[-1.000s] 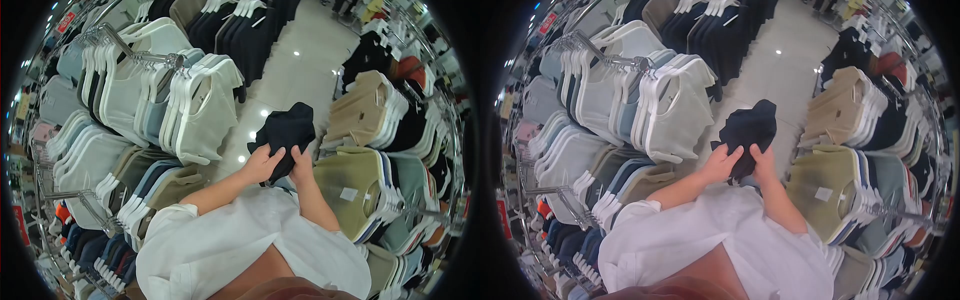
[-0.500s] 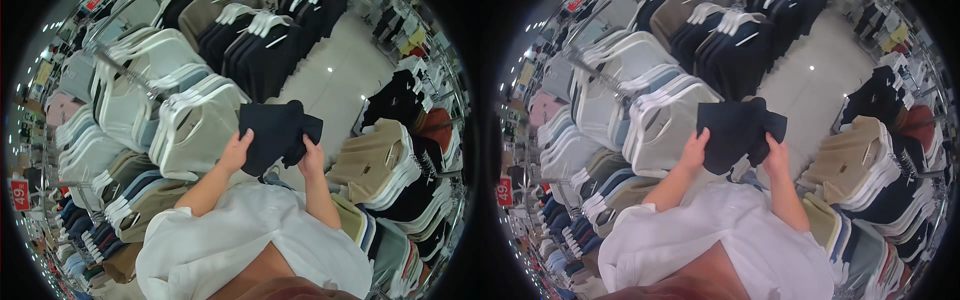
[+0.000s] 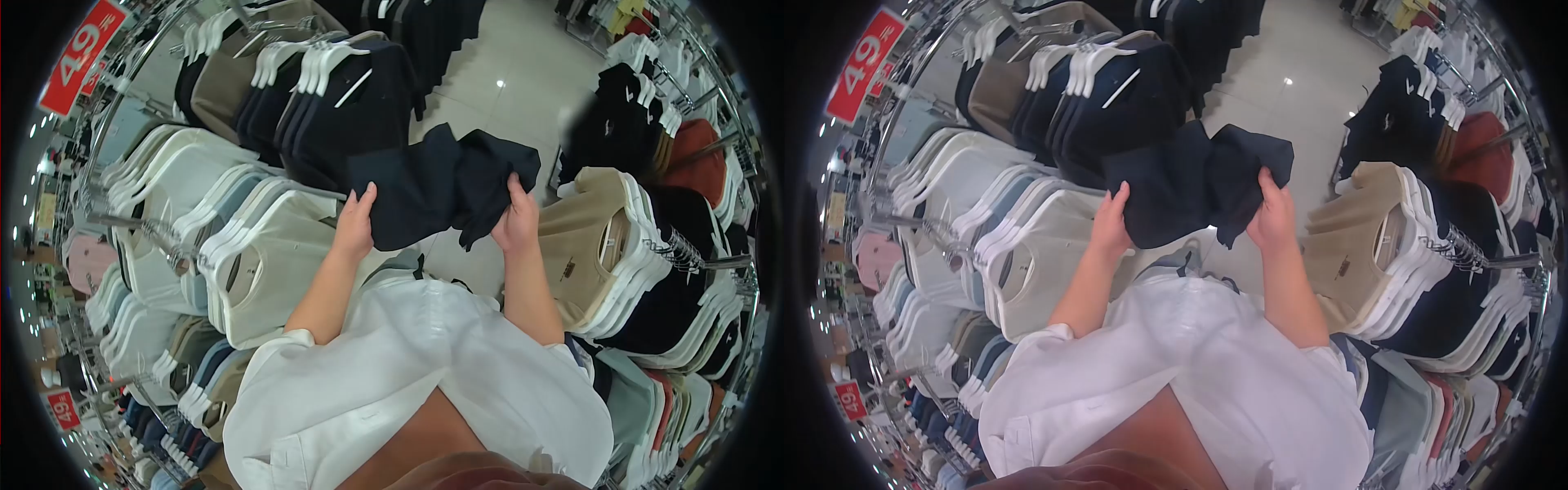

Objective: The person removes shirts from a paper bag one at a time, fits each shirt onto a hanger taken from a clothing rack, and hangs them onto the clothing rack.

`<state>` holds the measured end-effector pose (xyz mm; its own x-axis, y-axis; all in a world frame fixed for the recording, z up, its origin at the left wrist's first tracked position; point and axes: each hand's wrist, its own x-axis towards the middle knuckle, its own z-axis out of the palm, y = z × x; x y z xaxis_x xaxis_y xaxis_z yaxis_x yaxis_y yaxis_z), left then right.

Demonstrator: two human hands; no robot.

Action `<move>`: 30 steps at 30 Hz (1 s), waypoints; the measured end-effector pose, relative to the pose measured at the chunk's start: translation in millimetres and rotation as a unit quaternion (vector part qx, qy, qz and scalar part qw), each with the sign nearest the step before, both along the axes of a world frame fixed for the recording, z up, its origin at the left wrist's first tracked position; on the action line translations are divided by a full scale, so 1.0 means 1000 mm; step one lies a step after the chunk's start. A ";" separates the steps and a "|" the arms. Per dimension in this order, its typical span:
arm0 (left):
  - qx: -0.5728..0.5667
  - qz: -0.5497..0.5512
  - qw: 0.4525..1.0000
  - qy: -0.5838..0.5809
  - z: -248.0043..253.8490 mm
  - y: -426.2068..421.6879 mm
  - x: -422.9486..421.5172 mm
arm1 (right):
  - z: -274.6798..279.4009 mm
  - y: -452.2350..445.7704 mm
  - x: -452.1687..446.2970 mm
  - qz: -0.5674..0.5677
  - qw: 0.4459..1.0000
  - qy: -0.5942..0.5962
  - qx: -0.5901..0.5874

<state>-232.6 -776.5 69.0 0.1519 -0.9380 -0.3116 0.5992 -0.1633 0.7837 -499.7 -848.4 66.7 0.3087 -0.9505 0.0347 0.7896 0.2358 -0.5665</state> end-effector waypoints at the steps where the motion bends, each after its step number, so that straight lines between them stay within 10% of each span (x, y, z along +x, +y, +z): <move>1: 0.014 -0.002 1.000 0.016 -0.006 -0.013 -0.004 | -0.002 -0.007 -0.001 0.001 1.000 -0.014 0.000; 12: -0.018 -0.171 0.985 -0.033 -0.064 -0.185 -0.066 | 0.008 -0.128 -0.025 0.016 0.999 -0.046 -0.008; 16: 0.011 -0.179 0.984 0.016 -0.063 -0.256 -0.067 | 0.020 -0.193 -0.031 -0.101 0.987 0.120 0.023; 21: -0.048 -0.149 0.987 0.036 -0.060 -0.331 -0.064 | 0.016 -0.264 -0.030 -0.232 0.742 0.628 0.010; 25: -0.082 -0.167 0.982 0.018 -0.052 -0.376 -0.063 | 0.017 -0.290 0.000 -0.243 0.568 0.759 -0.204; 30: -0.081 -0.235 0.968 -0.034 -0.046 -0.412 -0.066 | 0.032 -0.328 0.025 -0.131 0.723 0.673 -0.085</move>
<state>-298.7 -1188.3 22.9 -0.2894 -0.9439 -0.1589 0.4343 -0.2775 0.8570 -474.3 -1176.5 98.4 -0.0175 -0.9998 -0.0067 -0.4990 0.0145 -0.8665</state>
